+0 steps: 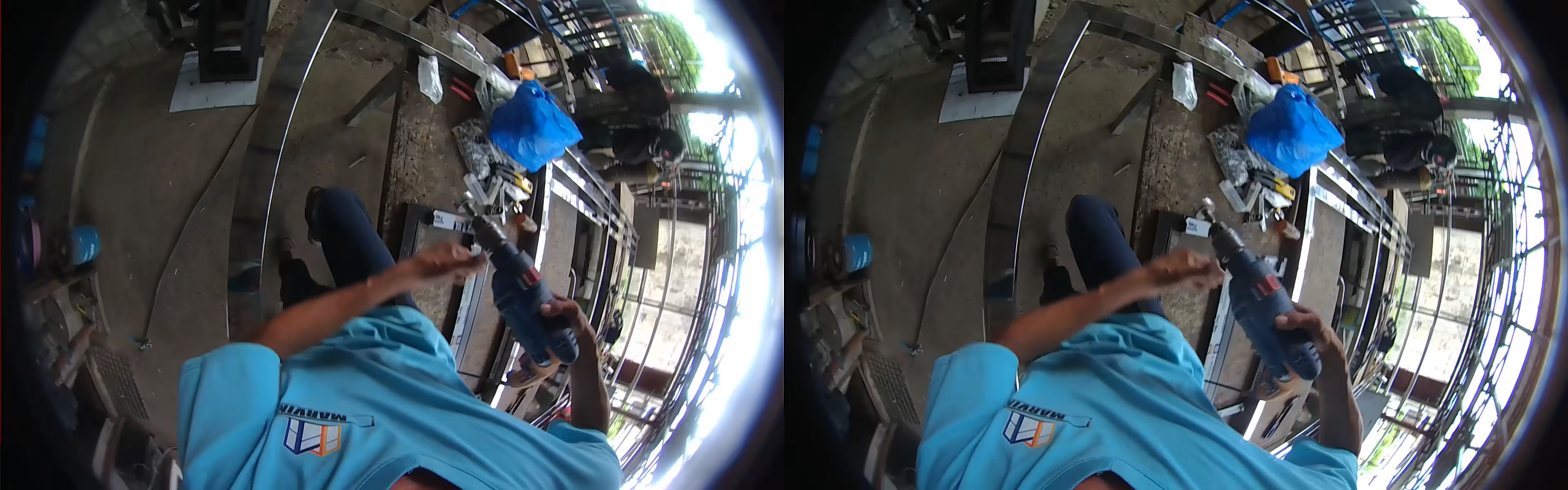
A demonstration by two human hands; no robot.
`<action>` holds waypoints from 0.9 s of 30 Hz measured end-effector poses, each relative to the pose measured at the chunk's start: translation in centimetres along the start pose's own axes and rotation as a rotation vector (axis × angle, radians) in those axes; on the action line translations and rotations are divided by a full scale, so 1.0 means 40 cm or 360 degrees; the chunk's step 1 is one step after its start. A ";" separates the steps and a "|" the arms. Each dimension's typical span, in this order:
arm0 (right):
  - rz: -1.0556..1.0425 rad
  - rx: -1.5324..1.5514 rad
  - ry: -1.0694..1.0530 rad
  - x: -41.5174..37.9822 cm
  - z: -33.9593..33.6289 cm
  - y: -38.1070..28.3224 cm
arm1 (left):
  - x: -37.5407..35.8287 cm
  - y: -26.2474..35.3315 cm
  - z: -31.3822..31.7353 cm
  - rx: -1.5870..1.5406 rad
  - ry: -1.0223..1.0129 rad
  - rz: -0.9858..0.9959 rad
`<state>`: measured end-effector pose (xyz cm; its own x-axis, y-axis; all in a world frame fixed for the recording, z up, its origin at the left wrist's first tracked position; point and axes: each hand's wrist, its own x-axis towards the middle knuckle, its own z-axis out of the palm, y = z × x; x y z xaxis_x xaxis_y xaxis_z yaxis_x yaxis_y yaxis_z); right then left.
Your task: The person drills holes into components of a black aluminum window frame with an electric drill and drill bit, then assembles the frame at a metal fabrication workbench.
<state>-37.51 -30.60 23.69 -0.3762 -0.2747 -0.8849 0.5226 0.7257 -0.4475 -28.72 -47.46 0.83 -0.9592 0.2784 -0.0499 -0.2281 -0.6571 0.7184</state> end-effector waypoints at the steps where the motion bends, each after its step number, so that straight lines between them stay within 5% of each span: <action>1: -0.0040 -0.0118 0.0019 0.047 -0.009 -0.007 | 0.043 -0.074 0.047 -0.0362 0.0109 0.0015; 2: 0.0061 -0.0042 -0.0095 0.096 -0.015 -0.015 | 0.039 -0.049 0.112 -0.0864 0.0295 0.0172; 5: 0.0276 0.0194 -0.0243 0.221 -0.077 0.090 | 0.109 -0.091 0.139 -0.1355 0.0558 0.0327; 8: 0.0374 0.0351 -0.0225 0.294 -0.136 0.221 | 0.162 -0.198 0.127 -0.1322 0.0716 0.0173; 11: 0.0143 0.0335 -0.0162 0.321 -0.190 0.305 | 0.189 -0.262 0.160 -0.1307 0.0979 0.0151; 14: 0.0012 0.0968 -0.0339 0.297 -0.250 0.397 | 0.213 -0.270 0.174 -0.1378 0.1160 0.0068; 16: -0.0373 0.0851 -0.0583 0.260 -0.216 0.376 | 0.220 -0.258 0.162 -0.1448 0.1201 0.0043; 17: -0.0375 0.0861 -0.0553 0.253 -0.216 0.378 | 0.219 -0.254 0.150 -0.1455 0.1179 0.0020; 19: -0.0243 0.0111 -0.0138 0.212 -0.208 0.384 | 0.208 -0.250 0.139 -0.1555 0.1192 -0.0024; 27: 0.0013 0.0096 0.0359 0.056 -0.129 0.289 | 0.186 -0.206 0.223 -0.1540 0.1232 -0.0143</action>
<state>-36.25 -19.55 17.19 -0.5297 -0.1160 -0.8402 0.5688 0.6863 -0.4533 -32.49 -33.72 0.74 -0.7051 0.0788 -0.7047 -0.0125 -0.9950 -0.0988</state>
